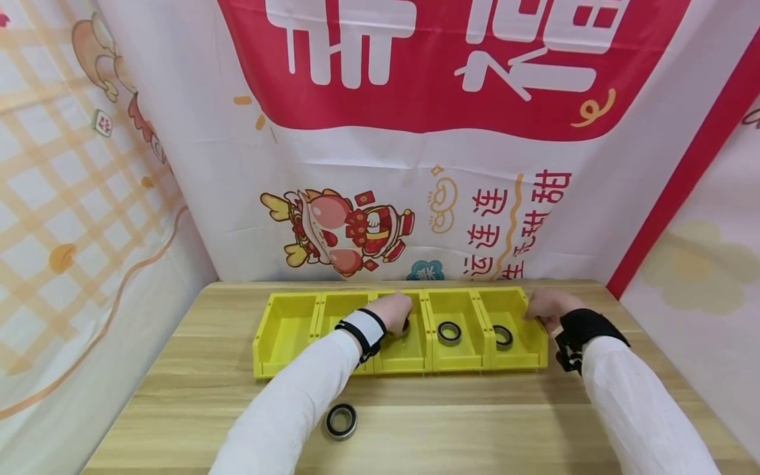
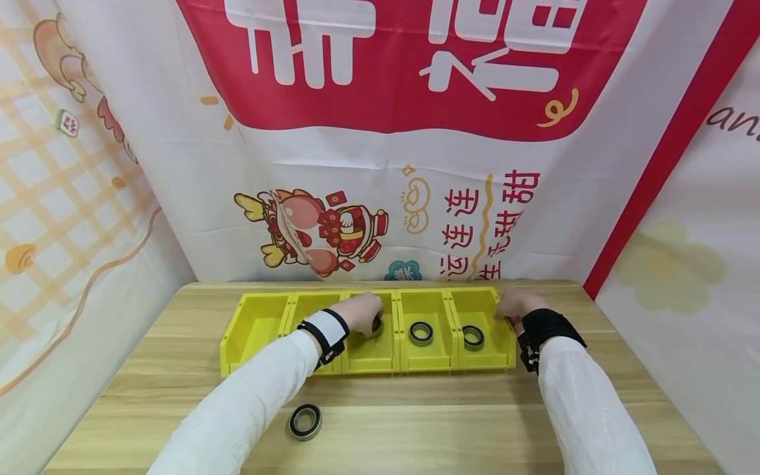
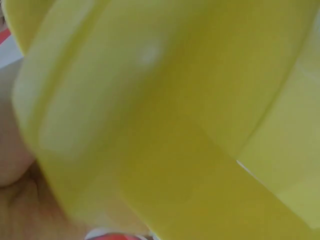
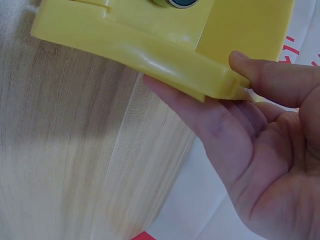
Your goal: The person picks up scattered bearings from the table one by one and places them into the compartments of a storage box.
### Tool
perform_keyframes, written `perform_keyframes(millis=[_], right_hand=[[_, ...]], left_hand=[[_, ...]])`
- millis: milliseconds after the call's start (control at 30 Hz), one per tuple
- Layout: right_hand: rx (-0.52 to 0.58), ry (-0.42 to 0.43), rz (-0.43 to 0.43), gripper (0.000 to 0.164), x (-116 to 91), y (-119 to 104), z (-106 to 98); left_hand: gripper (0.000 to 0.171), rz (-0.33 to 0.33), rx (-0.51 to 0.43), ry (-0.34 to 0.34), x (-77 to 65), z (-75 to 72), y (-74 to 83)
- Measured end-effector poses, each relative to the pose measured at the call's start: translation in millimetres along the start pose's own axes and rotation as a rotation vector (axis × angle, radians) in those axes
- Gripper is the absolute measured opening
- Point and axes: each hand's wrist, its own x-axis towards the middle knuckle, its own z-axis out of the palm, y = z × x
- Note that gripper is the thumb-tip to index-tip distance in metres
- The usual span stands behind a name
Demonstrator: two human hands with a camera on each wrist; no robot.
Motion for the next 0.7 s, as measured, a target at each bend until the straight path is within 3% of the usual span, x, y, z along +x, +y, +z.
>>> perform_keyframes(millis=[200, 433, 700], right_hand=[[0.054, 0.008, 0.021, 0.017, -0.3, -2.1, -0.2], [0.07, 0.008, 0.01, 0.012, 3.6, 2.2, 2.9], [0.092, 0.013, 0.012, 0.018, 1.7, 3.0, 0.7]], left_hand=[[0.018, 0.018, 0.082, 0.044, -6.9, 5.1, 2.9], [0.016, 0.025, 0.138, 0.074, -2.4, 16.1, 2.5], [0.008, 0.034, 0.257, 0.124, -2.7, 23.0, 4.8]])
